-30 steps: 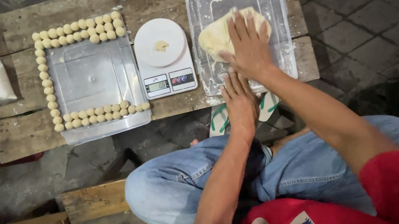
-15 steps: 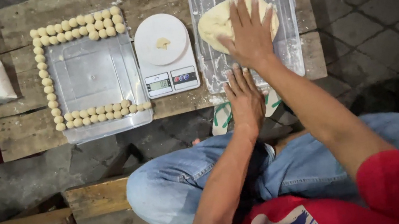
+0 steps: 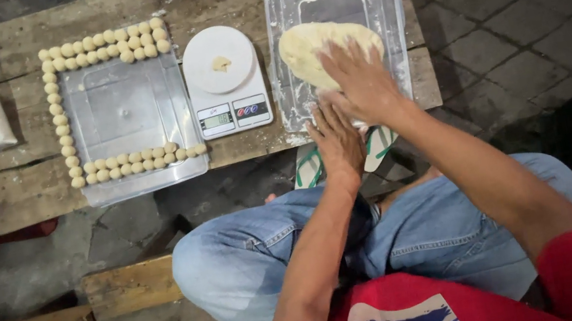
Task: Pinching off small pieces of dough and rolling them into uniform balls before placing them in a tray.
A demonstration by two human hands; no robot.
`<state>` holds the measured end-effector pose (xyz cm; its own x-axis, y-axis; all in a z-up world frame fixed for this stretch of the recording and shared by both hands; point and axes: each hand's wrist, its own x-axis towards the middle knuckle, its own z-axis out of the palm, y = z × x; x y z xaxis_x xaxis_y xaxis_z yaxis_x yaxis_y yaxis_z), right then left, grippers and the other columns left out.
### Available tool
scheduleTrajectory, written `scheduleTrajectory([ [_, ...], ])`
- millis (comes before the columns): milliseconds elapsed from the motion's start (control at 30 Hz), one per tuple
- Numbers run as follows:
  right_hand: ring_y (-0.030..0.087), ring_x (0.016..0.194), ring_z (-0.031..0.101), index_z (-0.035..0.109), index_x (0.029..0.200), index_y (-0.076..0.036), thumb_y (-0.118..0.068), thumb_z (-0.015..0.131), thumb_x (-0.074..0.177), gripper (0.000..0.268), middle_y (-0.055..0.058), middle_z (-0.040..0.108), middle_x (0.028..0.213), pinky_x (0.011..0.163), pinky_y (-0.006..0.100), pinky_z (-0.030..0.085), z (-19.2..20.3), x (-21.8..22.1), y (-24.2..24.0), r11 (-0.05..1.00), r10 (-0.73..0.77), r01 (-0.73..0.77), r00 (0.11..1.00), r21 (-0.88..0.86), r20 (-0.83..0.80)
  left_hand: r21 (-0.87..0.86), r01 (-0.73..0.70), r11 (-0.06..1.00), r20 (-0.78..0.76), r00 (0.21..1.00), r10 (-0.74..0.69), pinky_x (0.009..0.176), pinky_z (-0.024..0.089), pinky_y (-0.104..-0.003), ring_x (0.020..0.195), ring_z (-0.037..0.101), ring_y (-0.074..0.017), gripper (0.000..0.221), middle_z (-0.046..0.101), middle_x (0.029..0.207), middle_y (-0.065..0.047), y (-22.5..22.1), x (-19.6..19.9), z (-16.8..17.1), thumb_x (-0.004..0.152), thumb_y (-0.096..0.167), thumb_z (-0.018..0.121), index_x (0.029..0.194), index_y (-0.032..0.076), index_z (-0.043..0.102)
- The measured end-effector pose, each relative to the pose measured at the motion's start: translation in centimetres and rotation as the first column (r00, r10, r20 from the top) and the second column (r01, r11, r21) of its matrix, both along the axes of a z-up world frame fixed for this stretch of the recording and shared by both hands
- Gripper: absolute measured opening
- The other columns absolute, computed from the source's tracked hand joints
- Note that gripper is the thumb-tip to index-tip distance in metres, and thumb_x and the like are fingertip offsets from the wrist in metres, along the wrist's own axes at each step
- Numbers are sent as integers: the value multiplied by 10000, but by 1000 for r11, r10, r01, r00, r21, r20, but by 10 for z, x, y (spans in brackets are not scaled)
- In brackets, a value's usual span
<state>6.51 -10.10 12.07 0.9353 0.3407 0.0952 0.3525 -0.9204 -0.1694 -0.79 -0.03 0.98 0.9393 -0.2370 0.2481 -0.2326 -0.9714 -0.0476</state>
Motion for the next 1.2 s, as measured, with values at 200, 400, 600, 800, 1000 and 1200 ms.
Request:
scheduleTrajectory([
  [200,511,1515,232,357,1650,-92,-576,411,1081,749,181,298,1692,1144,785,185,-45,61,17,991,-122,123,992,-43,24,-68,-9,998,47,999,12,1171,346,-666,1509,325,-519,958,243,1649,-337,2,-2,12,911,573,661,1561,-63,359],
  [400,481,1481,343,441,1608,-116,-528,399,1090,663,155,414,1643,1136,741,246,-34,39,-16,997,-8,13,998,81,-62,-180,30,983,65,998,-19,1179,312,-701,1504,317,-548,960,255,1637,-360,6,-5,11,874,506,690,1543,-100,366],
  [600,508,1374,492,432,1578,-18,-553,438,983,799,232,482,1570,1028,700,397,-40,-17,-38,969,215,-205,974,-140,64,-130,45,990,125,992,-29,1123,366,-710,1456,377,-567,867,314,1602,-379,0,-11,-7,841,475,735,1428,-117,496],
  [800,385,1264,619,677,1385,-259,-465,593,953,486,63,675,1396,1073,529,460,-19,-28,-79,967,-74,142,951,210,-300,-119,19,993,158,987,0,1101,373,-713,1453,371,-579,938,297,1601,-397,-4,-10,-1,871,535,697,1498,-110,429],
  [1000,200,776,725,819,1050,-182,-292,872,823,258,66,749,838,675,340,552,9,-57,-63,566,-428,469,870,678,-245,-264,29,964,102,995,-2,1102,392,-683,1391,450,-582,922,427,1505,-416,1,-10,6,792,468,779,1418,-150,503],
  [1200,43,663,681,821,893,-258,-358,896,840,135,-20,710,678,633,266,559,5,-26,-55,314,-430,567,800,762,-418,-890,-114,441,-173,980,-97,931,579,-445,1158,698,-373,552,709,1251,-196,18,-13,102,935,378,731,1382,65,650],
])
